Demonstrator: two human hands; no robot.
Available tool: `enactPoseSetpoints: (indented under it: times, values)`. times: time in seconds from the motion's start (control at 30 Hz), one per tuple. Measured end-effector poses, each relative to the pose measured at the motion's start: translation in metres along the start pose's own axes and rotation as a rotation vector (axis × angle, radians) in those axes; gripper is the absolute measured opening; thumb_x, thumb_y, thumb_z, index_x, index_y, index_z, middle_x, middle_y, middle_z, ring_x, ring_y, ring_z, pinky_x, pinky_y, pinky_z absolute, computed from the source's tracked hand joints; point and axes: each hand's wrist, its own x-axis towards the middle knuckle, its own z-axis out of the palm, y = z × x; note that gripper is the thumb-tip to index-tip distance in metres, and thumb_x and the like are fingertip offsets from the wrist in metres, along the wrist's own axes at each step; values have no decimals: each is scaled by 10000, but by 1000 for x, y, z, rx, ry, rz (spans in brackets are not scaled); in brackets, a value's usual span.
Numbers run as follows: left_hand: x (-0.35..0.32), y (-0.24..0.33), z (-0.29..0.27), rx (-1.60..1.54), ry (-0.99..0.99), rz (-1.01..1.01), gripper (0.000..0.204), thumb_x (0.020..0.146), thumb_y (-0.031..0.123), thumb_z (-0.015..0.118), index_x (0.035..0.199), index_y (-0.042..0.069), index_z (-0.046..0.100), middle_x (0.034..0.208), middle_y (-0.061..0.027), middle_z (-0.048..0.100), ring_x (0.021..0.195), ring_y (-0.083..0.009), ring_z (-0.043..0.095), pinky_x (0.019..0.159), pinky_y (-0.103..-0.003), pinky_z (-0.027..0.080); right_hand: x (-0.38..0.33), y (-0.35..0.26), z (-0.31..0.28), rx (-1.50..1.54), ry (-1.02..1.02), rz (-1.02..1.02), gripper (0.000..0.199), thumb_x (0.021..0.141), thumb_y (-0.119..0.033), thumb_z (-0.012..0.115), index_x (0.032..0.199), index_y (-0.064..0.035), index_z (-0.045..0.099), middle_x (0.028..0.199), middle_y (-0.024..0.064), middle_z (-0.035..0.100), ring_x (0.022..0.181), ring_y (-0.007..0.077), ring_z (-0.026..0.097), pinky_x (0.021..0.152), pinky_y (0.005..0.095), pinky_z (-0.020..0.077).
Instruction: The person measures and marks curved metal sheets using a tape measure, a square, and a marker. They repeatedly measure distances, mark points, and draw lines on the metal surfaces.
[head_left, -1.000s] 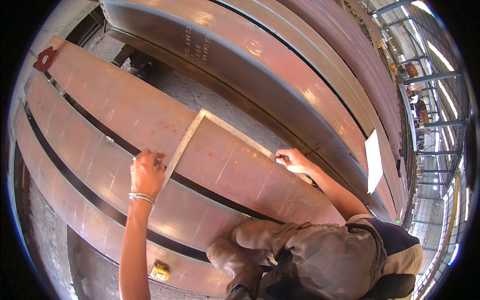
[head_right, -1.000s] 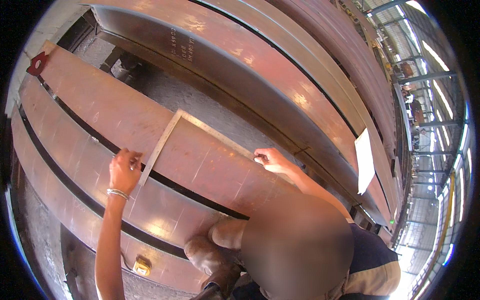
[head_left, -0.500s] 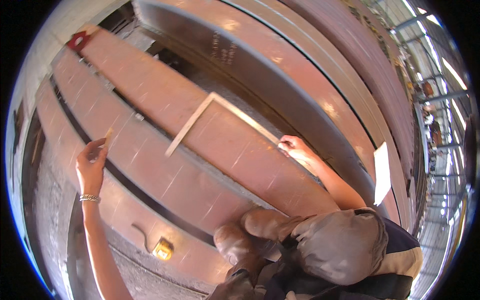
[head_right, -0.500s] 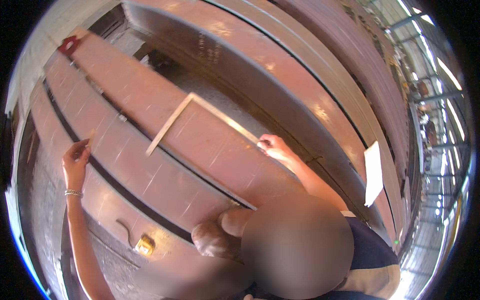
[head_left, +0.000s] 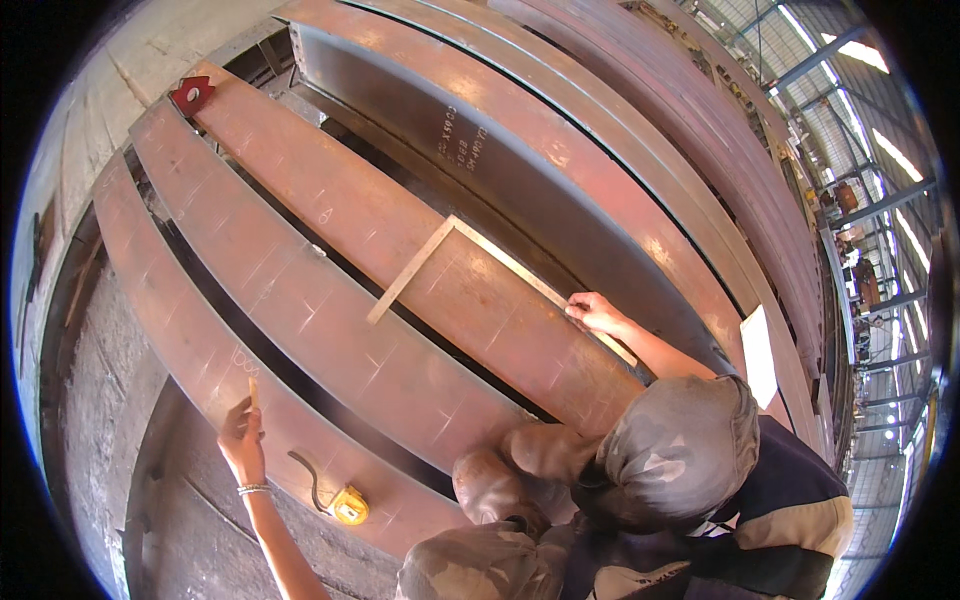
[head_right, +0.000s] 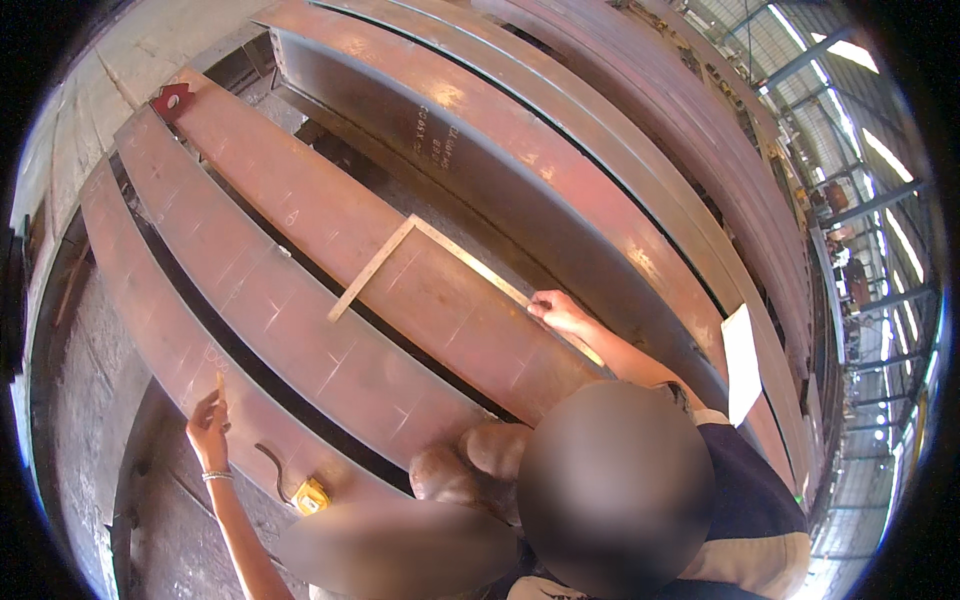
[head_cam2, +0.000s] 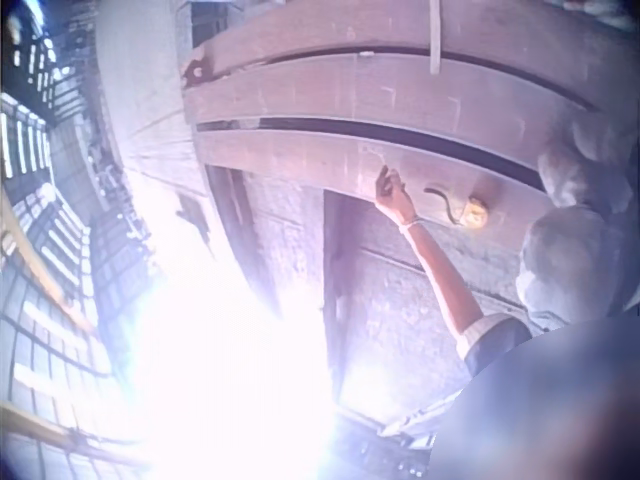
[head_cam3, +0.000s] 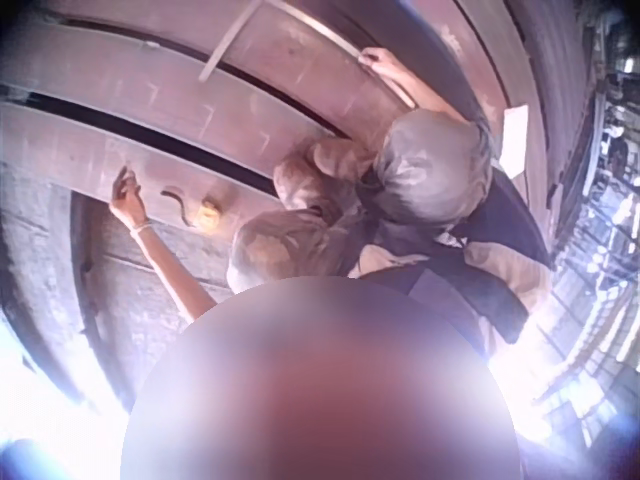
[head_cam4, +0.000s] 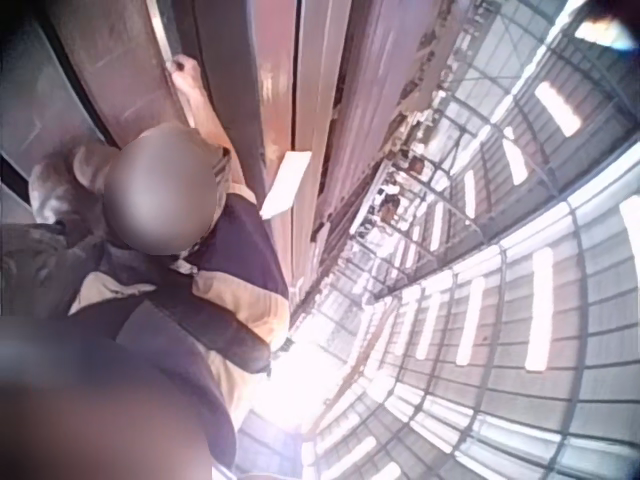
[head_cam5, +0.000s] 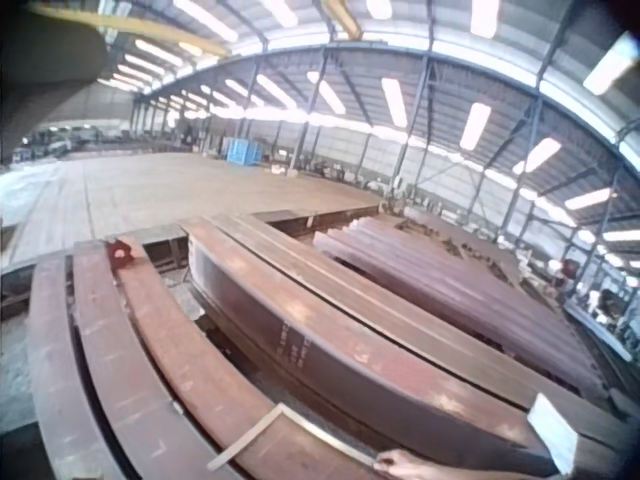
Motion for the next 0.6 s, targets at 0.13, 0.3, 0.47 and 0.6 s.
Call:
enactPoseSetpoints:
  times: [0.13,0.3,0.47,0.6]
  values:
    - [-15,-5,1,-59,-26,-57,329,893,221,755,1188,75,752,835,-53,709,656,-97,620,612,-280,554,2,1,2,-14,14,-44,199,1052,-187,592,939,-25,619,710,16,571,624,107,519,582,308,417]
    - [-17,4,-10,-118,-36,-73,330,892,206,753,1190,66,748,839,-46,712,666,-79,605,621,-266,554,3,3,4,22,51,75,239,1018,-250,638,1060,-20,685,777,44,649,700,138,583,658,352,473]
    - [4,23,-28,-68,-31,-51,323,887,189,750,1182,59,748,832,-38,707,659,-74,597,604,-267,552,9,-1,3,-94,95,3,266,999,-271,664,1109,-33,708,837,81,687,762,171,625,712,373,499]
    - [32,51,-29,37,-25,3,312,883,186,748,1167,57,753,824,-30,700,656,-71,596,585,-264,541,30,-20,15,-6,152,-12,275,996,-289,670,1077,-31,719,842,96,692,788,189,625,733,390,495]
